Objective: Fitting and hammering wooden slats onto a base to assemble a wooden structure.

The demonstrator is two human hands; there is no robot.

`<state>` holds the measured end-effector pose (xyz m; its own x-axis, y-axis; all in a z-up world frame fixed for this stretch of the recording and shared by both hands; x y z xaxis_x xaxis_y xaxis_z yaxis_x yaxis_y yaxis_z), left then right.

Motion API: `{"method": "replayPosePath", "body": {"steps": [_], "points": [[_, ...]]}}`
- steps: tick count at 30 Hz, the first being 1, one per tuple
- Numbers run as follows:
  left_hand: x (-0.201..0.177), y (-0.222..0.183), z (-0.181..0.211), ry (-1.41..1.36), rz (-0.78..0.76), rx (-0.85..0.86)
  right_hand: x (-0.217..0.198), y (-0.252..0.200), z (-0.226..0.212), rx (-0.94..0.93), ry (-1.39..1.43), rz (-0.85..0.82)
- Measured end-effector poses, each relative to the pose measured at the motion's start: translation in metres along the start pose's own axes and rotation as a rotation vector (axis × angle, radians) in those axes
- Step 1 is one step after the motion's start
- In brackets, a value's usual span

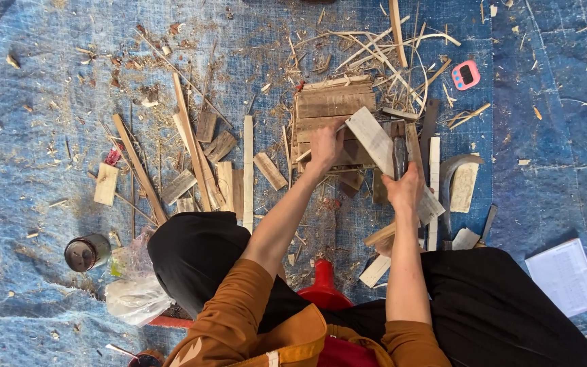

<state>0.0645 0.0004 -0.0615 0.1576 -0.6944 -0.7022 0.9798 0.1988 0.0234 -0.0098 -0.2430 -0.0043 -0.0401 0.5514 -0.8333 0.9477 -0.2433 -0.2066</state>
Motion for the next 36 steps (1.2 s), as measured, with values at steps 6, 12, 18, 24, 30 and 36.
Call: {"method": "replayPosePath", "body": {"steps": [6, 12, 18, 24, 30, 36], "points": [[0.000, -0.001, 0.004, 0.009, 0.034, -0.005, 0.002, 0.003, 0.003, 0.011, -0.010, 0.002], [-0.010, -0.008, 0.016, -0.156, 0.047, 0.037, 0.000, -0.001, 0.002, 0.017, 0.001, 0.014], [-0.021, -0.019, 0.027, -0.171, 0.068, 0.124, -0.005, -0.004, -0.005, 0.018, 0.018, 0.025], [-0.032, -0.015, 0.039, -0.123, 0.061, 0.006, -0.002, -0.001, -0.003, 0.013, -0.004, 0.022], [-0.012, -0.009, 0.029, -0.065, 0.115, -0.084, 0.002, -0.001, 0.000, 0.029, 0.004, 0.015], [-0.021, -0.014, 0.037, -0.029, 0.181, -0.081, 0.007, 0.000, 0.012, 0.080, 0.138, -0.008]]}}
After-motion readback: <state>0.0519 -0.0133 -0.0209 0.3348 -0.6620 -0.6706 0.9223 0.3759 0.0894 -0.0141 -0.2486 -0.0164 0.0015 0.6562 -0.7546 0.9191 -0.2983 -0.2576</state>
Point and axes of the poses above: each hand's wrist, its own y-axis towards the middle knuckle, its own x-axis out of the palm, z = x × y, the point moved 5 cm from there along y, towards the middle knuckle, and after that the axes turned 2 degrees about -x, right-handed, at the moved point
